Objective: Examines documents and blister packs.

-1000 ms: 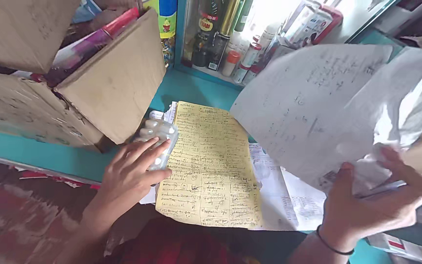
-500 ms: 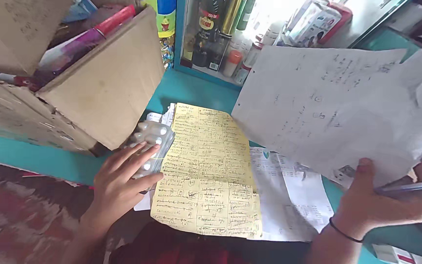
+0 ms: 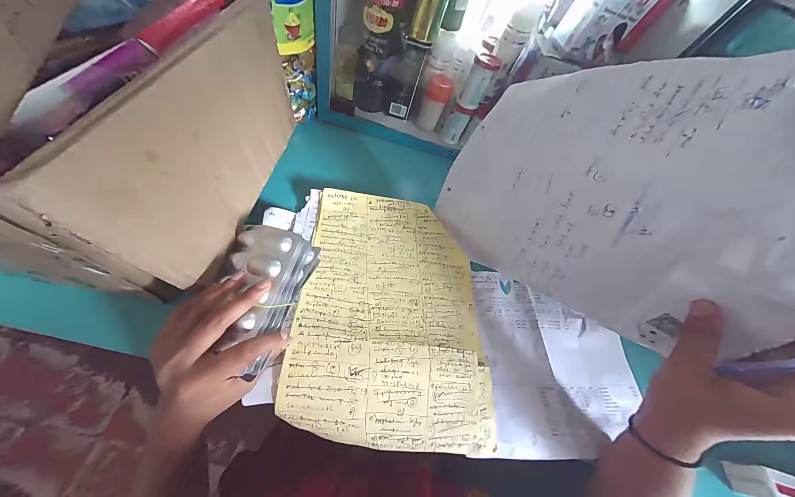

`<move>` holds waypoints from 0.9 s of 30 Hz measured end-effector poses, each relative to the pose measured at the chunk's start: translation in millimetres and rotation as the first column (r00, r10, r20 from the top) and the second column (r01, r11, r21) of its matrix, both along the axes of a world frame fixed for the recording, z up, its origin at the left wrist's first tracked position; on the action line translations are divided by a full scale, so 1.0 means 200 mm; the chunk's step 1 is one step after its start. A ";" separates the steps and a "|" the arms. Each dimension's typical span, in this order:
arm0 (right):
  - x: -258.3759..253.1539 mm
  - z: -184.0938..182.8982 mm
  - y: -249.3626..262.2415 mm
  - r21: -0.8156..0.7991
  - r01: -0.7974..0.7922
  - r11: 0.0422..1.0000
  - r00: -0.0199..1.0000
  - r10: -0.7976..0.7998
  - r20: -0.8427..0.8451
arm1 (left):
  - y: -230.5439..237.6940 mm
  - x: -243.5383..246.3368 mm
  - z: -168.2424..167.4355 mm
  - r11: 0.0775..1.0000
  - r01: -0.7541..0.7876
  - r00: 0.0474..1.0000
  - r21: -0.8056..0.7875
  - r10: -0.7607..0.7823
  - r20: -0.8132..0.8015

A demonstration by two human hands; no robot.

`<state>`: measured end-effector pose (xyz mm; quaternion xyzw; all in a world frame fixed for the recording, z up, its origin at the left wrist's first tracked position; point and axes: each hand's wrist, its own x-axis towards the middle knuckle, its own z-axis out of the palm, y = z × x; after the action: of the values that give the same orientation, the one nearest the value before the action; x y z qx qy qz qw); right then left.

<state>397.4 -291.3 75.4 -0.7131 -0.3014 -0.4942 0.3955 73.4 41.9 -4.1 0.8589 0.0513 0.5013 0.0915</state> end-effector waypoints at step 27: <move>-0.01 0.00 0.01 -0.010 -0.037 0.999 0.998 0.037 0.041 | -0.01 0.01 0.00 1.000 -0.008 1.000 0.001 0.008 0.009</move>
<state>394.7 -289.0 75.6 -0.6989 -0.3251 -0.4999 0.3949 75.2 40.8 -4.5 0.8564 0.0539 0.5057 0.0893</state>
